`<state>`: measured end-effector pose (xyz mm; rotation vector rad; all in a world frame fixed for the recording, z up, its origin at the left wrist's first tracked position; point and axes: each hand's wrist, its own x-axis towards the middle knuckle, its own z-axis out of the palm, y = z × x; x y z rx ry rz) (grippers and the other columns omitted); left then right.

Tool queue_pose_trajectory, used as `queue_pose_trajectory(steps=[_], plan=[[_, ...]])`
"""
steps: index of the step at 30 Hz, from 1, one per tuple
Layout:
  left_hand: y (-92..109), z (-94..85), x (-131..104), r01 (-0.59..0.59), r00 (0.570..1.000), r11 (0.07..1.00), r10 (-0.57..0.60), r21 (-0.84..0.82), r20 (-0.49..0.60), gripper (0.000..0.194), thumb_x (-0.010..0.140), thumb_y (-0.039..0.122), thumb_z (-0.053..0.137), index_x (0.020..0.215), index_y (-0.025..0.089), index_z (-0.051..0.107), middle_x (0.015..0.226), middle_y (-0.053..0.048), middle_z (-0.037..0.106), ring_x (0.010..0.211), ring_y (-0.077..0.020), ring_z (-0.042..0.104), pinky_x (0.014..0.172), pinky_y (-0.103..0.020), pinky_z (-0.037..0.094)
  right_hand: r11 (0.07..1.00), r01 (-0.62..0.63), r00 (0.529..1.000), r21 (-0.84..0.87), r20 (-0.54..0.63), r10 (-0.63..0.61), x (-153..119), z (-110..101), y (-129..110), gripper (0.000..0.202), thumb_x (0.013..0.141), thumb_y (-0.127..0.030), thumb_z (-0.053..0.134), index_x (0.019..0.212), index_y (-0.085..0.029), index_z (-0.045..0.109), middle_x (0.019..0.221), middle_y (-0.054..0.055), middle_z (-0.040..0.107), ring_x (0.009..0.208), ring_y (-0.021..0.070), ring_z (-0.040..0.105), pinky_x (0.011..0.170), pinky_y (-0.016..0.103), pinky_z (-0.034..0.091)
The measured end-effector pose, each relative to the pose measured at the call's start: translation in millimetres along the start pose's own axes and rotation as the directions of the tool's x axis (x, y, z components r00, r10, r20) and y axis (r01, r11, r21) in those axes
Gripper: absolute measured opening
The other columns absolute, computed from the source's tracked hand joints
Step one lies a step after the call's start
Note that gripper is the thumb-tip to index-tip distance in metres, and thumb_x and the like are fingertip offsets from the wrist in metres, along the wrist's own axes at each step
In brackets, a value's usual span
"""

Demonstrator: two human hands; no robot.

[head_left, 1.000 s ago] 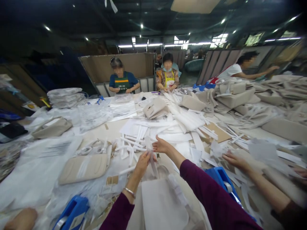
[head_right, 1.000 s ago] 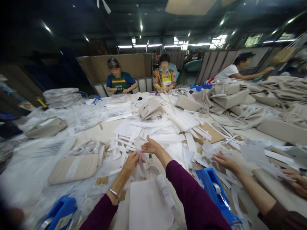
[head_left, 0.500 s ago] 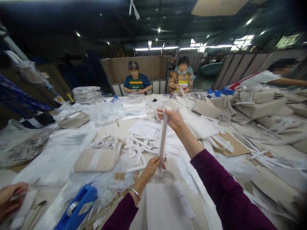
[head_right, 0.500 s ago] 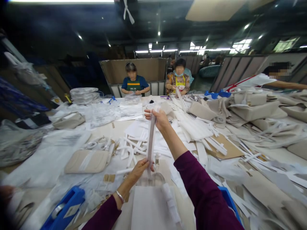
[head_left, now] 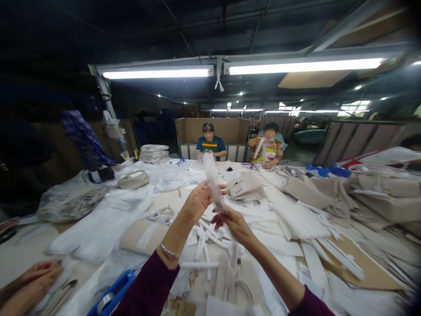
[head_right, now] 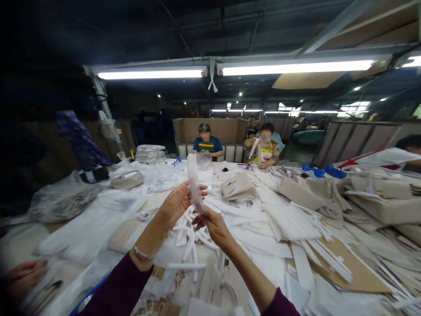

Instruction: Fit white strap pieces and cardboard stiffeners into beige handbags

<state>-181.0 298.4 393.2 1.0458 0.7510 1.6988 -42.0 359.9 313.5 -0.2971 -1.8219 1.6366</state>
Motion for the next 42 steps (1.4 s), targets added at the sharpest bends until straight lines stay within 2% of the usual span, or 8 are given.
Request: queue_pose_trajectory(steps=[4,10,15,18,25,29,35,42], plan=[[19.2,13.9,-20.2,-0.124,0.983,0.992,0.124,0.006,-0.134,0.030,0.084,0.033,0.057,0.104,0.012,0.058,0.073,-0.002,0.062,0.057,-0.0105,0.056,0.061,-0.025,0.046,0.993,-0.019,0.987,-0.118,0.155,0.037,-10.7,12.4,-5.4,0.027,0.085,-0.039,0.052,0.096,-0.017,0.061,0.082,0.005,0.067,0.069,0.0165,0.062,0.068,0.031,0.048],[18.3,23.9,-60.5,-0.227,0.954,0.974,0.222,-0.003,-0.201,0.028,0.088,0.035,0.051,0.102,0.013,0.059,0.065,0.001,0.054,0.054,-0.0082,0.050,0.057,-0.022,0.041,0.978,0.104,0.968,-0.180,0.243,-0.059,-4.0,27.2,-73.1,0.054,0.076,-0.032,0.063,0.126,-0.021,0.046,0.099,0.006,0.064,0.093,0.0203,0.061,0.083,0.035,0.047],[15.1,34.7,-78.7,-0.339,0.900,0.939,0.303,-0.066,-0.314,0.038,0.086,0.041,0.051,0.109,0.012,0.059,0.071,-0.002,0.056,0.059,-0.0099,0.052,0.062,-0.024,0.043,0.974,-0.032,0.998,-0.223,0.042,0.043,-25.9,67.4,-71.2,0.060,0.086,-0.039,0.046,0.139,-0.019,0.027,0.058,-0.003,0.057,0.046,0.0127,0.050,0.049,0.025,0.044],[6.7,41.9,-88.3,-0.318,0.896,0.947,0.283,-0.050,-0.342,0.041,0.085,0.044,0.051,0.109,0.011,0.060,0.071,-0.002,0.055,0.059,-0.0096,0.050,0.060,-0.023,0.041,0.954,-0.031,0.992,-0.298,-0.128,-0.007,-41.9,79.6,-61.0,0.066,0.085,-0.042,0.046,0.142,-0.019,0.023,0.063,-0.002,0.058,0.047,0.0116,0.049,0.047,0.023,0.043],[0.2,51.3,-106.8,-0.282,0.902,0.958,0.284,0.053,-0.325,0.041,0.087,0.044,0.047,0.106,0.011,0.063,0.068,0.000,0.050,0.057,-0.0085,0.044,0.056,-0.021,0.036,0.931,0.084,0.995,-0.354,0.082,-0.059,-38.7,59.6,-83.2,0.064,0.083,-0.048,0.051,0.137,-0.020,0.034,0.093,0.007,0.063,0.075,0.0177,0.061,0.068,0.032,0.053],[-6.6,52.7,-107.7,-0.211,0.928,0.964,0.249,0.159,-0.276,0.047,0.086,0.049,0.048,0.103,0.009,0.064,0.065,-0.001,0.051,0.058,-0.0096,0.044,0.058,-0.024,0.036,0.904,0.175,0.980,-0.390,-0.020,-0.198,-20.8,41.8,-136.4,0.059,0.077,-0.049,0.061,0.130,-0.028,0.046,0.118,0.010,0.058,0.101,0.0245,0.058,0.079,0.038,0.052],[-27.8,63.5,-102.6,-0.098,0.989,0.982,0.114,0.161,-0.098,0.057,0.082,0.055,0.050,0.109,0.007,0.064,0.066,-0.002,0.050,0.058,-0.0100,0.042,0.058,-0.025,0.035,0.870,0.201,0.962,-0.451,-0.075,-0.261,-5.9,37.2,-209.5,0.023,0.081,-0.043,0.060,0.089,-0.025,0.071,0.087,0.008,0.069,0.077,0.0201,0.063,0.070,0.035,0.049],[-29.0,64.2,-96.1,-0.089,0.987,0.976,0.113,0.199,-0.113,0.049,0.084,0.051,0.049,0.107,0.010,0.063,0.066,-0.002,0.052,0.058,-0.0109,0.043,0.059,-0.026,0.034,0.767,0.210,0.975,-0.606,0.070,-0.211,-0.7,38.6,-216.9,0.030,0.078,-0.043,0.062,0.077,-0.014,0.072,0.071,0.004,0.068,0.068,0.0166,0.062,0.066,0.028,0.047]])
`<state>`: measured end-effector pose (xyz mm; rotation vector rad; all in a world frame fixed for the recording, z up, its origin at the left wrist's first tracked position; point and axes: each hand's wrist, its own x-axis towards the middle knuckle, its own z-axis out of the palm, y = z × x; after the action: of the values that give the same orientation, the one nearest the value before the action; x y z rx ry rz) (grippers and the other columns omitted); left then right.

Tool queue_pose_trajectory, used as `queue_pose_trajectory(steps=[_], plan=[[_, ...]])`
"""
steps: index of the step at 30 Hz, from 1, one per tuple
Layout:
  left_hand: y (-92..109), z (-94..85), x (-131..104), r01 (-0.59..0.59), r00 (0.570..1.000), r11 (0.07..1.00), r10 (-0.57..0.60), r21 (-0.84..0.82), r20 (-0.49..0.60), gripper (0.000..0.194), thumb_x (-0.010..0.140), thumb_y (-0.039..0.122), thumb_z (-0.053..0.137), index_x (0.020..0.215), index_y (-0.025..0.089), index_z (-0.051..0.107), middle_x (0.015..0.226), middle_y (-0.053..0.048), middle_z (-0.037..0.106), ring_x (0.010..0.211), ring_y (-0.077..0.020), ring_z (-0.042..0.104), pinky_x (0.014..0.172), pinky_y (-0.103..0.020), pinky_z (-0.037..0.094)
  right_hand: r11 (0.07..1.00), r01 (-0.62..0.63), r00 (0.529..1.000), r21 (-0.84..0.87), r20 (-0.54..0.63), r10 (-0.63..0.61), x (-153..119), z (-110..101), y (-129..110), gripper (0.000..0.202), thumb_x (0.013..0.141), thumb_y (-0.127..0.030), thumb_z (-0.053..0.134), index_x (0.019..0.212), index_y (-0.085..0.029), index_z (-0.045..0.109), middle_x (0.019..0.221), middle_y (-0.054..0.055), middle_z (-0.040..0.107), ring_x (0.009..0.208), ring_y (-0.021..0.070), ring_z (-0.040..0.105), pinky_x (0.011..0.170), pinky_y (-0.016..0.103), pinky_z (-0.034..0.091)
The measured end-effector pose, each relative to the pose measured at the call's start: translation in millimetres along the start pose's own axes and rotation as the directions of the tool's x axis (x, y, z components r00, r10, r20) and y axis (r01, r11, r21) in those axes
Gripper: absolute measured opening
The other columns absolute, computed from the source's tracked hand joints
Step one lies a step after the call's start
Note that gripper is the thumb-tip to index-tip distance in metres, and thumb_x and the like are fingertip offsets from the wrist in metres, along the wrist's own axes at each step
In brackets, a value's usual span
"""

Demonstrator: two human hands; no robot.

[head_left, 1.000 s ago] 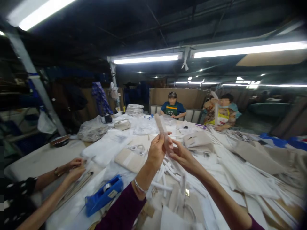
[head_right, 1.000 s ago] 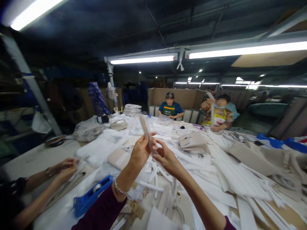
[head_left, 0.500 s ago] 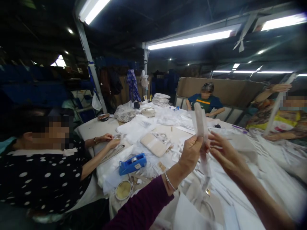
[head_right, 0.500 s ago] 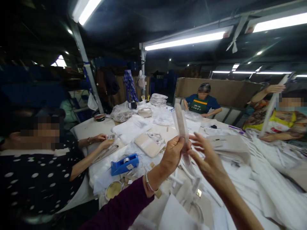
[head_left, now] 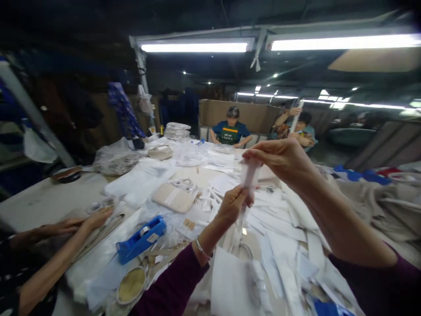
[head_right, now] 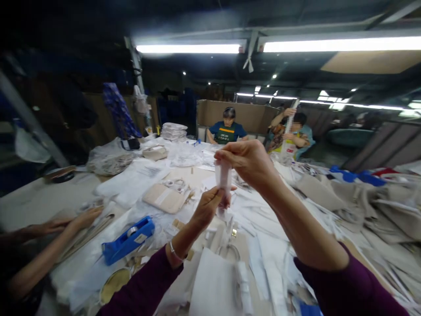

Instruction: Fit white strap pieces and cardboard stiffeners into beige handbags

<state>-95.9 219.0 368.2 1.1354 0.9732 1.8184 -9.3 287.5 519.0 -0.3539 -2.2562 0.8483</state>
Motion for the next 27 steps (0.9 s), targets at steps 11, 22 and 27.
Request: queue_pose_trajectory(steps=[11,22,27], plan=[[-12.8,13.1,13.8,-0.010,0.990,0.999,0.015,-0.039,0.140,0.040,0.089,0.043,0.045,0.108,0.011,0.060,0.062,0.001,0.047,0.058,-0.0113,0.044,0.058,-0.026,0.033,0.994,0.102,0.942,-0.047,-0.315,-0.112,16.0,-14.6,-3.2,0.031,0.084,-0.038,0.055,0.074,-0.011,0.068,0.071,0.004,0.065,0.072,0.0132,0.060,0.066,0.025,0.048],[-7.4,13.4,23.6,-0.127,0.966,0.989,0.139,-0.070,0.216,0.043,0.083,0.044,0.056,0.113,0.013,0.058,0.071,-0.003,0.059,0.062,-0.0125,0.051,0.063,-0.027,0.041,0.982,-0.113,0.994,0.149,0.014,0.112,-9.7,-33.2,2.3,0.021,0.073,-0.028,0.073,0.072,-0.009,0.067,0.059,0.003,0.063,0.049,0.0088,0.056,0.044,0.020,0.043],[-63.6,-7.3,13.5,-0.005,0.944,0.993,-0.034,0.117,0.328,0.030,0.077,0.039,0.064,0.093,0.014,0.068,0.103,-0.013,0.066,0.100,-0.0242,0.058,0.091,-0.036,0.041,0.989,-0.133,0.984,0.063,-0.107,0.139,-8.9,-43.5,-9.9,0.014,0.083,-0.025,0.062,0.084,-0.013,0.069,0.066,0.001,0.067,0.046,0.0103,0.059,0.039,0.019,0.043]])
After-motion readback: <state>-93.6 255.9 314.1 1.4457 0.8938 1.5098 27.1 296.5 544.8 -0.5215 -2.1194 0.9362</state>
